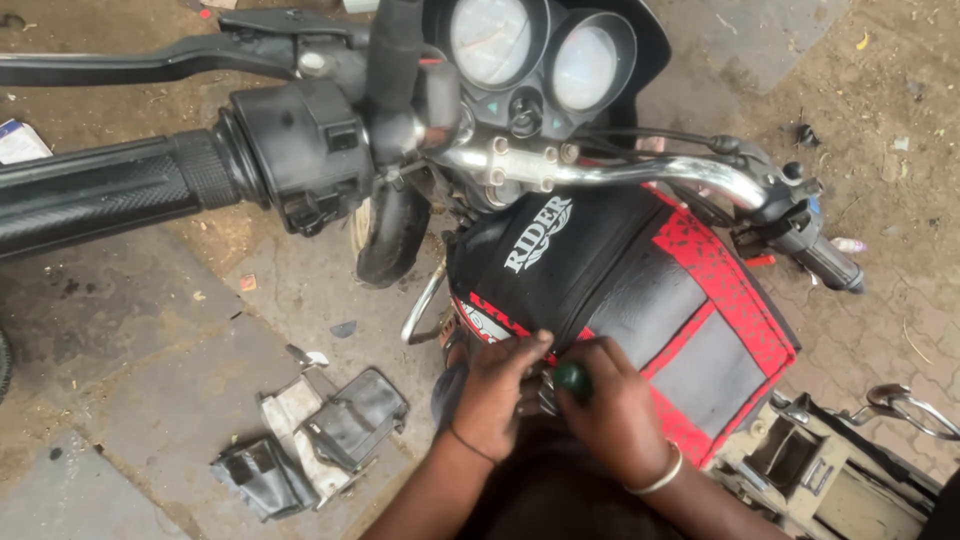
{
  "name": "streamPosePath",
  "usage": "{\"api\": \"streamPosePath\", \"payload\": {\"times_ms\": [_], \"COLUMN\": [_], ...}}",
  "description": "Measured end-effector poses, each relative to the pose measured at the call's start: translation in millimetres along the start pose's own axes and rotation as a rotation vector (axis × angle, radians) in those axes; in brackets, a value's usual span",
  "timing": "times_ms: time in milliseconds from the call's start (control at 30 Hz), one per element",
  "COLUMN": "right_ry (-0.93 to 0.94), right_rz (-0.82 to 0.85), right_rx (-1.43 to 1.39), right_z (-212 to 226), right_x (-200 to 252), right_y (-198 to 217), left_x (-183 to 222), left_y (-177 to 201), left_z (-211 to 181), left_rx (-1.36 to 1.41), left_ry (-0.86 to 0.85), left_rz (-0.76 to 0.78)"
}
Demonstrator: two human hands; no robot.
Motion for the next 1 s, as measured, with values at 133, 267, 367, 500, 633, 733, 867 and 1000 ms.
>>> {"api": "streamPosePath", "payload": {"times_ms": [133, 267, 367, 500, 633, 733, 867, 1000], "right_ry": [-0.144, -0.139, -0.05, 0.095, 0.029, -0.001, -0.095, -0.251], "right_rz": [0.092, 0.073, 0.022, -0.077, -0.117, -0.07, -0.005, 0.039], "right_rx": [-0.001, 0.04, 0.106, 0.017, -0.049, 0.014, 0.069, 0.085], "right_z": [-3.0, -3.3, -3.5, 6.4, 13.3, 17.4, 20.2, 22.2], "right_x": [-10.1, -4.5, 3.2, 1.3, -7.6, -10.8, -11.5, -12.0], "right_y": [-9.1, -10.2, -3.9, 13.8, 20.5, 18.1, 6.0, -2.0], "left_x": [-6.1, -9.3, -16.2, -12.5, -5.5, -0.5, -6.0, -11.2], "left_y": [7.1, 5.7, 6.9, 4.1, 0.0, -3.5, 6.0, 6.3], "left_z": [-6.8, -11.8, -5.5, -7.0, -12.7, -22.1, -24.2, -29.9], "left_rx": [-0.196, -0.132, 0.054, 0.089, -0.012, -0.114, -0.172, -0.213], "left_ry": [-0.065, 0.045, 0.212, 0.204, 0.14, 0.101, 0.114, 0.124], "left_rz": [0.034, 0.066, 0.067, 0.028, 0.05, 0.075, 0.126, 0.136]}}
Point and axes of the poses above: each hand's wrist, its own x-axis away from the middle knuckle, its own y-axis out of the back of the hand, z = x × y, the point moved 3 cm from there along -x, towards the middle knuckle, and after that the axes turned 11 degrees about x, right-handed, at the moved point
